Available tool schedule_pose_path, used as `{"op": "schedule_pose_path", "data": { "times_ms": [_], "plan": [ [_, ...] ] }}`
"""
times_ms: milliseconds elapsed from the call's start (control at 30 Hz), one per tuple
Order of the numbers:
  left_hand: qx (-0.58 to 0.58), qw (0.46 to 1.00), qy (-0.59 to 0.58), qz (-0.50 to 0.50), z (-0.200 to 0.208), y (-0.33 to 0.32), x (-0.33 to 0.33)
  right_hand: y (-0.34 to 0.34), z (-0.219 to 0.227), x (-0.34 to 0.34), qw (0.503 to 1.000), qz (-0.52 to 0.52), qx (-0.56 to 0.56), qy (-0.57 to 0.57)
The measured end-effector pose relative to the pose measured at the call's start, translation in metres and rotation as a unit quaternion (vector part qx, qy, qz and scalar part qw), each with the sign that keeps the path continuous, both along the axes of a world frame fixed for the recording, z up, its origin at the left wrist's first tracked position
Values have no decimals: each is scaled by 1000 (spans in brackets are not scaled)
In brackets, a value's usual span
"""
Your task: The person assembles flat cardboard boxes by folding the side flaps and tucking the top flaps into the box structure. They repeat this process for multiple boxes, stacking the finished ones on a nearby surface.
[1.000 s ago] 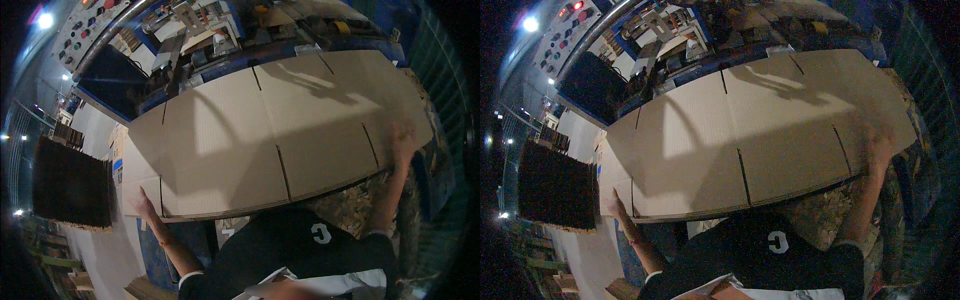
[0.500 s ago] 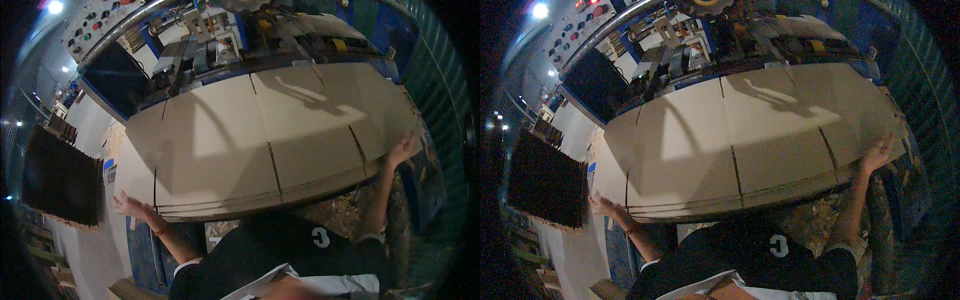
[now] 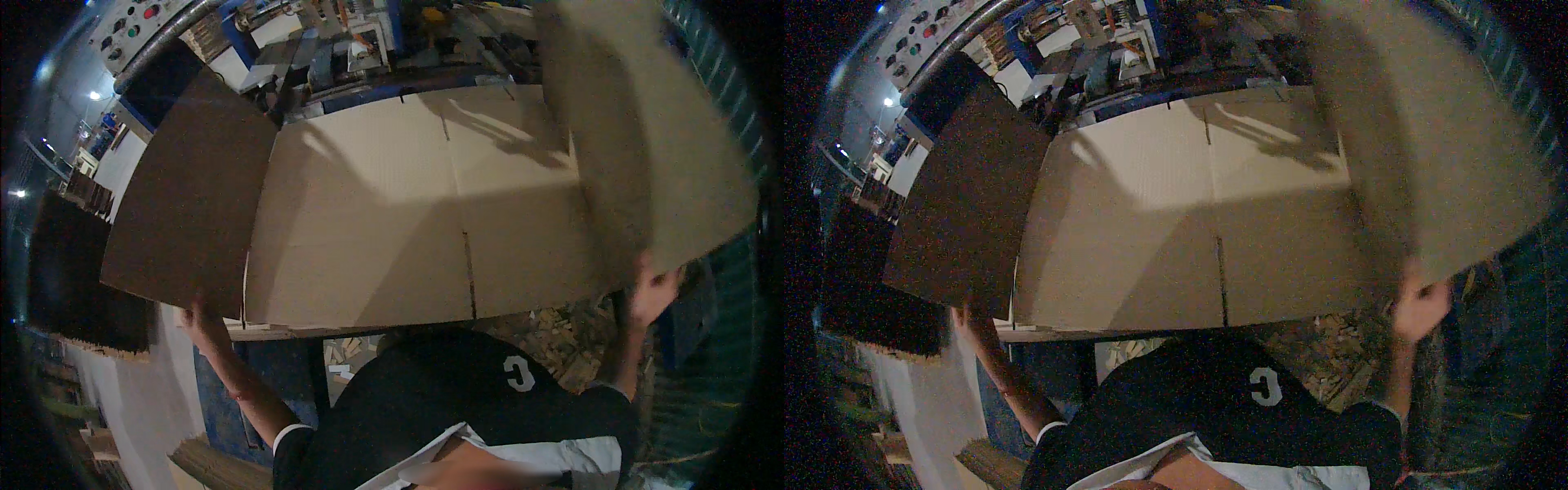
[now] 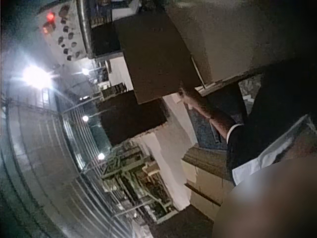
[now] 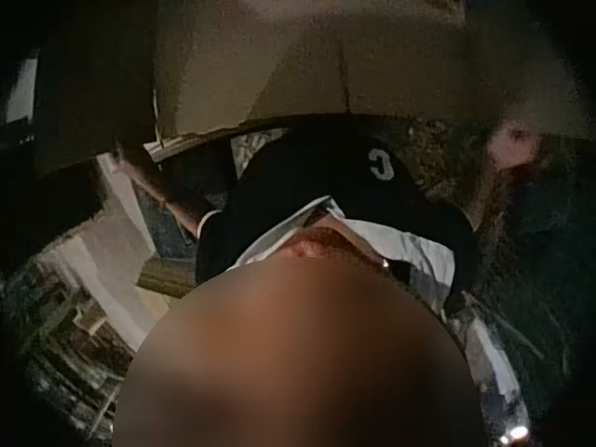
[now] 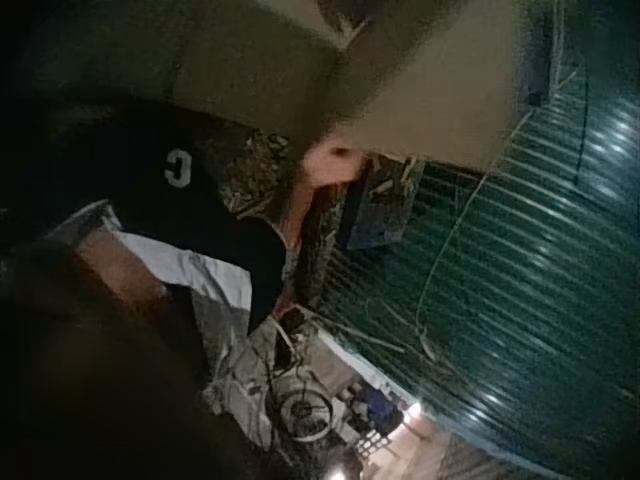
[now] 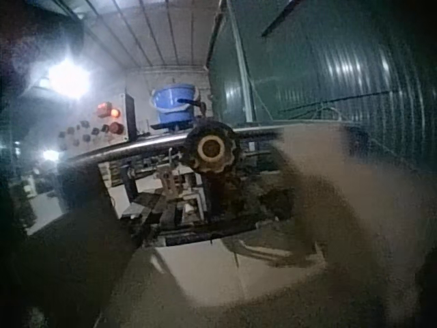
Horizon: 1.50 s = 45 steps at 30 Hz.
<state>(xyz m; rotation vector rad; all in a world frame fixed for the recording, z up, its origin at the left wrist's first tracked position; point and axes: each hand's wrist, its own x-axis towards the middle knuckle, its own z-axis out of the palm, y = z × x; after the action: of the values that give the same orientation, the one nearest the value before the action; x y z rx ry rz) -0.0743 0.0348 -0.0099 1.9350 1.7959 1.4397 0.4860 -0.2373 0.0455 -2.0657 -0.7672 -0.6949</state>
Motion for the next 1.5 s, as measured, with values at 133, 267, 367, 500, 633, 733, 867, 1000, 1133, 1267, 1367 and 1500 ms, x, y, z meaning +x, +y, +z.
{"op": "schedule_pose_path", "data": {
  "times_ms": [133, 267, 367, 500, 633, 733, 867, 1000, 1133, 1267, 1367, 1500],
  "plan": [
    [-67, 939, -217, -260, 11, -40, 76, 24, -30, -41, 839, 464, -215, -183],
    [-43, 882, 314, -348, 21, -42, 124, 58, -39, -49, 785, 517, -276, -201],
    [-34, 865, 340, -367, 25, -38, 135, 68, -41, -46, 774, 532, -281, -199],
    [-35, 862, 371, -344, 25, -26, 133, 88, -49, -31, 755, 537, -324, -192],
    [-3, 861, 370, -348, 20, 11, 138, 138, -50, 3, 749, 497, -414, -141],
    [34, 871, 324, -368, 17, 58, 155, 174, -40, 32, 754, 474, -386, -239],
    [115, 871, 315, -359, 5, 130, 187, 230, -38, 62, 795, 396, -448, -104],
    [104, 891, 302, -323, 0, 191, 219, 284, -48, 72, 843, 348, -385, -140],
    [83, 916, 364, -146, -3, 198, 246, 297, -41, 57, 878, 245, -387, -141],
    [101, 947, 263, -153, -6, 148, 207, 221, -24, 54, 858, 312, -407, -29],
    [-20, 990, 139, -4, 0, 98, 122, 108, -37, 69, 925, 331, -124, 139],
    [-68, 936, -44, 341, -18, 20, 43, 25, -86, 123, 835, -136, -515, -139]
  ]
}}
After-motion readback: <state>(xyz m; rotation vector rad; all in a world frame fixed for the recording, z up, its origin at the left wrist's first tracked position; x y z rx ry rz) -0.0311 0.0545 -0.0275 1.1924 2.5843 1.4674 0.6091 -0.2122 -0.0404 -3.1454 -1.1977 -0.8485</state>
